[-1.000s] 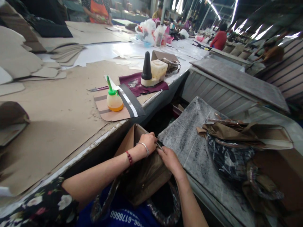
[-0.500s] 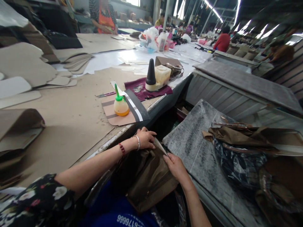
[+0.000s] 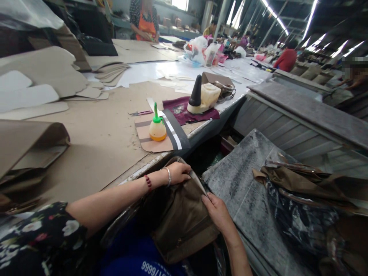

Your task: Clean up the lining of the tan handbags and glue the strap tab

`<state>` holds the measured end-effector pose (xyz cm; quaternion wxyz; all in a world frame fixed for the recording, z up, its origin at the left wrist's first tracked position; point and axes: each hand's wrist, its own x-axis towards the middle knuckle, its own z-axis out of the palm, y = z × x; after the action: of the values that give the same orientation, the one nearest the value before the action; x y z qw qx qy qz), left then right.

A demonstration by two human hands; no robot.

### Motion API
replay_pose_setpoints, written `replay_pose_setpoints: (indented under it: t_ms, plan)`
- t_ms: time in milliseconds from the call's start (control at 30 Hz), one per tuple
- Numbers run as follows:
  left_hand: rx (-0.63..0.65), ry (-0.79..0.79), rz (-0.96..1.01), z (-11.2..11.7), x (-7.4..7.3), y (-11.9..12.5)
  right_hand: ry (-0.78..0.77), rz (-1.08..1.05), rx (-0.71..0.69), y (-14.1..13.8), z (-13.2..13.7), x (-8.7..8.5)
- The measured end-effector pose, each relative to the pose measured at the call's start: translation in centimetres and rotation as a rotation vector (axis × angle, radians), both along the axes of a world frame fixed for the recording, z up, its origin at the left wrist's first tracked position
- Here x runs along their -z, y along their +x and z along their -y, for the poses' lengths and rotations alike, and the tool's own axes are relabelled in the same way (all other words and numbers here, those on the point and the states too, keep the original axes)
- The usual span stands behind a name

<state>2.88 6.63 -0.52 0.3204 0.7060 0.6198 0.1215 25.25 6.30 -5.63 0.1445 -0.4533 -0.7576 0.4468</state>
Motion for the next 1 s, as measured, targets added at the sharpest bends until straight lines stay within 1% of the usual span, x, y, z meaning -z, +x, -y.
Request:
replay_pose_setpoints:
  t_ms: [100,167,200,300,467,567,800,1000]
  plan:
    - [0.016,0.246,-0.151,-0.2,0.4,0.5,-0.021,-0.004,-0.016,0.0,-0.1,0.1]
    - [0.035,0.320,-0.204,-0.3,0.7,0.7,-0.030,-0.008,-0.021,0.1,-0.1,0.1]
    - [0.037,0.318,-0.216,-0.4,0.8,0.7,-0.029,-0.010,-0.021,0.1,-0.1,0.0]
    - [0.020,0.241,-0.214,-0.7,1.1,0.7,-0.036,-0.019,-0.016,0.0,0.0,-0.3]
    - [-0.004,0.160,-0.158,-1.1,1.2,0.9,-0.116,-0.068,-0.024,-0.1,0.0,-0.8]
    - [-0.006,0.138,-0.120,-1.3,1.5,1.0,-0.121,-0.067,-0.019,-0.1,0.1,-0.7]
    - [-0.058,0.111,-0.078,-1.5,2.3,1.3,-0.130,-0.055,-0.020,0.2,0.1,-0.3]
    - [-0.085,0.089,-0.078,-1.5,2.1,1.5,-0.147,-0.066,-0.025,0.2,0.1,-0.3]
